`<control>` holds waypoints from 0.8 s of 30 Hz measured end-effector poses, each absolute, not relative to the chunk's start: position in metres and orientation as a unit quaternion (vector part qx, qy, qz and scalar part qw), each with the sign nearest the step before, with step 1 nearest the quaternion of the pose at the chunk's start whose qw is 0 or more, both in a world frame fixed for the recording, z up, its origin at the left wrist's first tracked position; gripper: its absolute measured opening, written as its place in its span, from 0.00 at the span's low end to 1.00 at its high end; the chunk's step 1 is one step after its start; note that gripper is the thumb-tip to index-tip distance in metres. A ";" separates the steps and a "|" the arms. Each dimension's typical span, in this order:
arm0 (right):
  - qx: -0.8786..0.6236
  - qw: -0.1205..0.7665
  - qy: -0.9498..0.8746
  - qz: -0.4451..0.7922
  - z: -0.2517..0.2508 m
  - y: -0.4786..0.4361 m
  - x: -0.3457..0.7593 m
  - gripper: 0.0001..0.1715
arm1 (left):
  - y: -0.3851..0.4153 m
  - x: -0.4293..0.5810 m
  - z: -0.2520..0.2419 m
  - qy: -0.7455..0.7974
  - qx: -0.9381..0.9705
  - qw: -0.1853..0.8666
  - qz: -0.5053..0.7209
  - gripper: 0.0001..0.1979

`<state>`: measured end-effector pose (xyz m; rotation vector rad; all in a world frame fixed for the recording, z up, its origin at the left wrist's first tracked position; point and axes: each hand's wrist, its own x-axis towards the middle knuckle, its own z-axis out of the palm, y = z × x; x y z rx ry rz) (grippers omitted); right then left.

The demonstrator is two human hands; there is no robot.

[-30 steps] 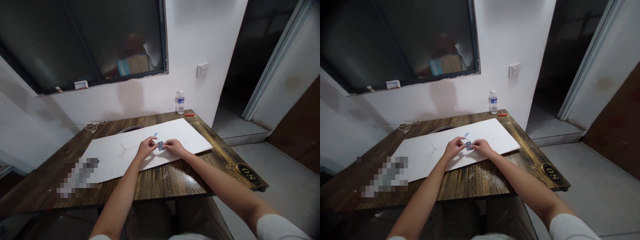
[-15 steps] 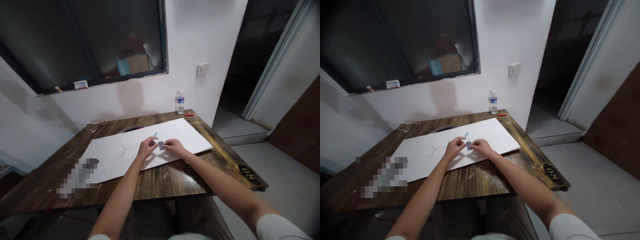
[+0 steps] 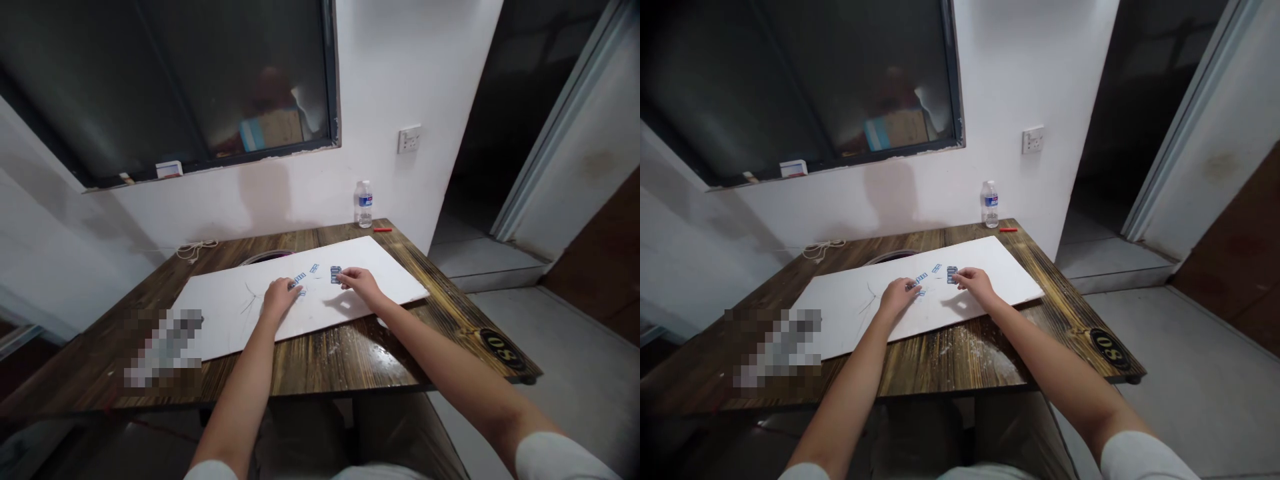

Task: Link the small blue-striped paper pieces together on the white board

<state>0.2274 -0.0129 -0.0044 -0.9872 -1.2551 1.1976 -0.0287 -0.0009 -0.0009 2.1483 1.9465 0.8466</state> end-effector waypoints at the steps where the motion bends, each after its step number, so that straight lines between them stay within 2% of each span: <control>1: -0.416 0.542 -0.528 0.504 -0.004 -0.013 0.227 0.20 | 0.000 -0.029 -0.002 0.629 0.723 0.063 0.279 0.12; 10: -0.428 0.533 -0.539 0.493 -0.002 -0.014 0.228 0.20 | 0.003 -0.042 -0.003 0.589 0.766 0.142 0.215 0.17; 16: -0.432 0.525 -0.543 0.492 -0.006 -0.010 0.228 0.19 | 0.006 -0.042 -0.006 0.620 0.734 0.196 0.198 0.12; 21: -0.428 0.526 -0.543 0.496 -0.007 -0.010 0.229 0.19 | 0.004 -0.039 -0.005 0.633 0.725 0.188 0.197 0.09; 24: -0.427 0.528 -0.542 0.496 -0.007 -0.011 0.228 0.18 | 0.000 -0.038 0.000 0.638 0.731 0.133 0.201 0.13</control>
